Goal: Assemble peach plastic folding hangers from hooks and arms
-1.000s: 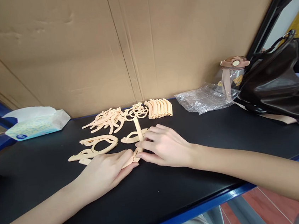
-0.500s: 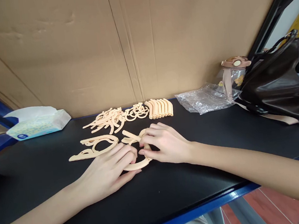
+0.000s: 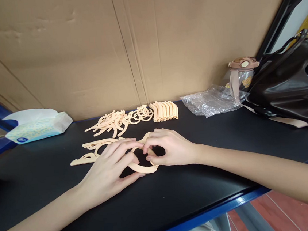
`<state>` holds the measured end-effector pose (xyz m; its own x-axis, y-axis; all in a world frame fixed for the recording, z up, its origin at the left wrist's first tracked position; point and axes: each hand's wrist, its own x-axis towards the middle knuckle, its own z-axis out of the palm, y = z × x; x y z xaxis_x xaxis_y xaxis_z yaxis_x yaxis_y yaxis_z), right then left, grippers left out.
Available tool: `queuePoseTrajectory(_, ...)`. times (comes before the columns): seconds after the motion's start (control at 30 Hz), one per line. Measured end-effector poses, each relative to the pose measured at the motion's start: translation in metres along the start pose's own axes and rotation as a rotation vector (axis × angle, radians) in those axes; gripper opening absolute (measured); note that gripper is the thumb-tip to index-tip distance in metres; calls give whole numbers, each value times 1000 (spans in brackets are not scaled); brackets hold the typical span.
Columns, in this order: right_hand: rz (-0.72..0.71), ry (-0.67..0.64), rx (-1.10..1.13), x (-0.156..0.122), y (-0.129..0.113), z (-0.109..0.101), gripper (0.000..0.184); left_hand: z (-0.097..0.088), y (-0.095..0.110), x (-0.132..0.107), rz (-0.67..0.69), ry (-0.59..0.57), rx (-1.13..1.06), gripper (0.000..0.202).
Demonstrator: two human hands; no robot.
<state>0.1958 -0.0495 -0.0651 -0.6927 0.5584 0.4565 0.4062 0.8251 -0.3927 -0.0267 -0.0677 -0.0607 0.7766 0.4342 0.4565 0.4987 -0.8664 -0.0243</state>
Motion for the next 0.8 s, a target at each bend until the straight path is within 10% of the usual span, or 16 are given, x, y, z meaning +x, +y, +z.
queuePoseTrajectory(0.8,74,-251,-232,1,2,-25,27,1,-6,-3,-95,-70,-16,16)
